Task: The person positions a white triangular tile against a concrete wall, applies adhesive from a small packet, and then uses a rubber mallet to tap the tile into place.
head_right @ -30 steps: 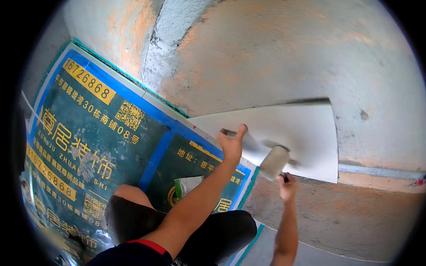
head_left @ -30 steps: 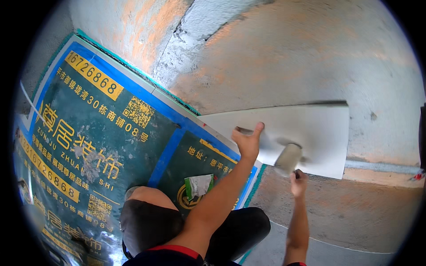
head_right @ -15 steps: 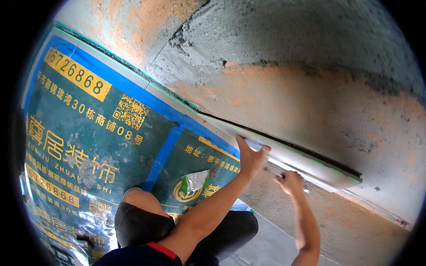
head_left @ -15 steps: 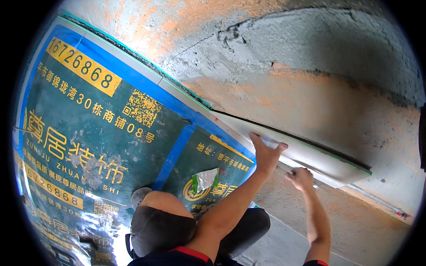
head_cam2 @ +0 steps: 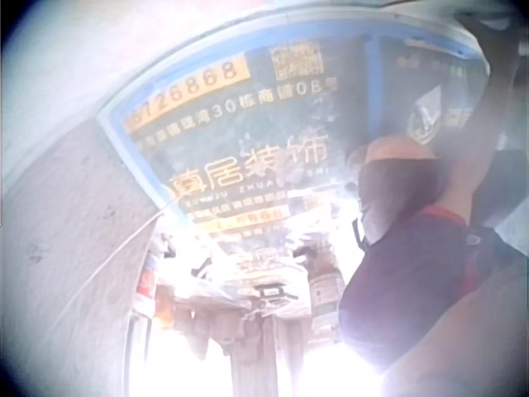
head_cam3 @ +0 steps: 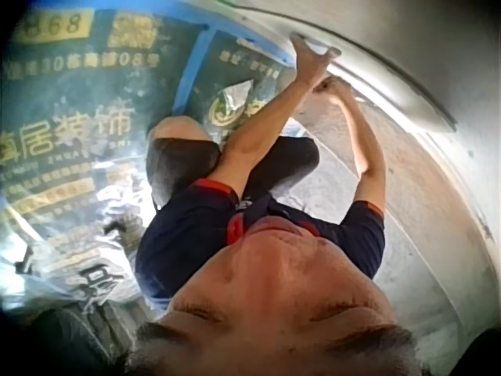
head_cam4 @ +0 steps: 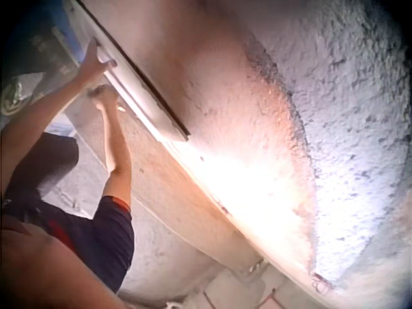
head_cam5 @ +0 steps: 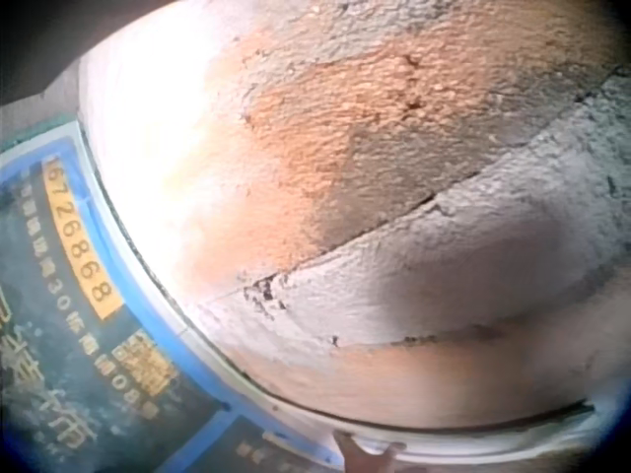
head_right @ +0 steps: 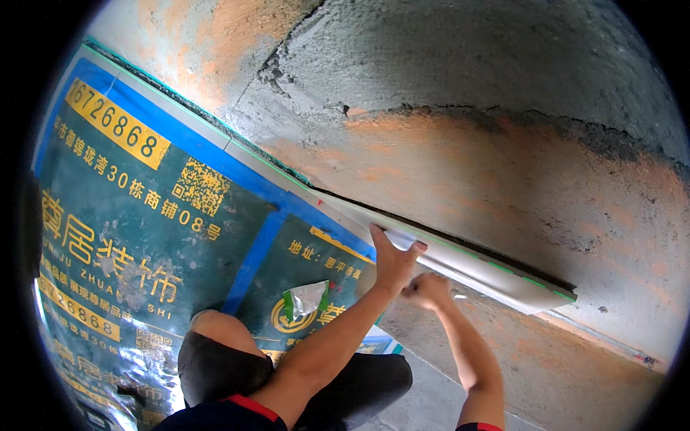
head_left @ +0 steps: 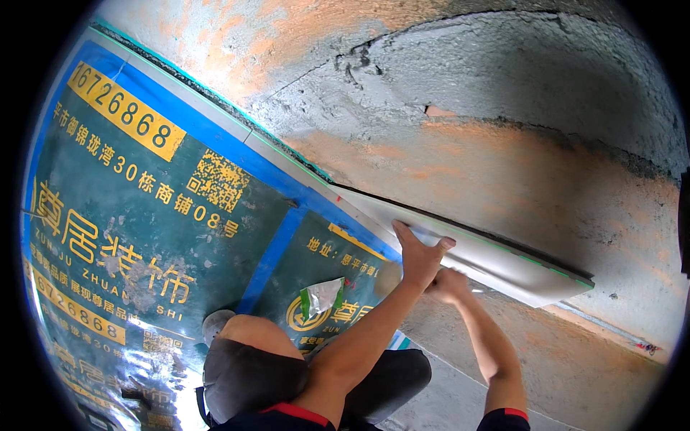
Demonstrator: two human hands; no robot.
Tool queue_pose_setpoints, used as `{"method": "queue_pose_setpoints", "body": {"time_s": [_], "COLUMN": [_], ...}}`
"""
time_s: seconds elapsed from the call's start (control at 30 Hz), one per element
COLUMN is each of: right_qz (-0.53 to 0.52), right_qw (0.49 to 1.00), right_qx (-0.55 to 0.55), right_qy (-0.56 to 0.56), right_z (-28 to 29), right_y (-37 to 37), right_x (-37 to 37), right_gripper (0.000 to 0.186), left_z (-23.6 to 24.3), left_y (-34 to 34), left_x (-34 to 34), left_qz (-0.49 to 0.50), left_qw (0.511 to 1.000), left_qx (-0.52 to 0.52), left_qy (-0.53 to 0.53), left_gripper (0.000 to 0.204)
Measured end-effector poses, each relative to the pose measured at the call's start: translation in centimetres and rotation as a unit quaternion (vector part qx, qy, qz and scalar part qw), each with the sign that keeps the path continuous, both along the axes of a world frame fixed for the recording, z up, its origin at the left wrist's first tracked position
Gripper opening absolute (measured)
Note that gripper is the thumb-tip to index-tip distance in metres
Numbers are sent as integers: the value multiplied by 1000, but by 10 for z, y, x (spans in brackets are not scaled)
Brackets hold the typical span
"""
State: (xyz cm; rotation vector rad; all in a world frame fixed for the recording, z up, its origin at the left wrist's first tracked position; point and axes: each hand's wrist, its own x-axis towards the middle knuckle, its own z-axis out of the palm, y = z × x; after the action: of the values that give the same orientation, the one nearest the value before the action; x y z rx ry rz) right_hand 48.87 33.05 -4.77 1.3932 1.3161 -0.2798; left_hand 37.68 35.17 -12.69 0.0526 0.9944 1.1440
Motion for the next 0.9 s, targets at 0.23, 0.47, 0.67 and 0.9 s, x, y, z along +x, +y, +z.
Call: {"method": "queue_pose_setpoints", "body": {"time_s": [0.23, 0.47, 0.67, 0.9], "right_qz": [-65, -13, 49, 72], "right_qw": [996, 987, 992, 968], "right_qx": [-32, 76, -32, 126], "right_qy": [56, 139, 108, 204], "right_z": [-5, -33, -31, -34], "right_y": [-11, -47, -38, -24], "right_x": [-7, -20, -22, -48], "right_gripper": [44, 34, 41, 44], "left_z": [-2, -9, -9, -16], "left_y": [2, 5, 3, 8], "left_x": [3, 1, 6, 1], "left_qz": [-1, 85, 53, 77], "left_qw": [1000, 995, 994, 993], "left_qx": [8, 58, 34, 75], "left_qy": [30, -14, 84, 47], "left_gripper": [133, 119, 129, 133]}}
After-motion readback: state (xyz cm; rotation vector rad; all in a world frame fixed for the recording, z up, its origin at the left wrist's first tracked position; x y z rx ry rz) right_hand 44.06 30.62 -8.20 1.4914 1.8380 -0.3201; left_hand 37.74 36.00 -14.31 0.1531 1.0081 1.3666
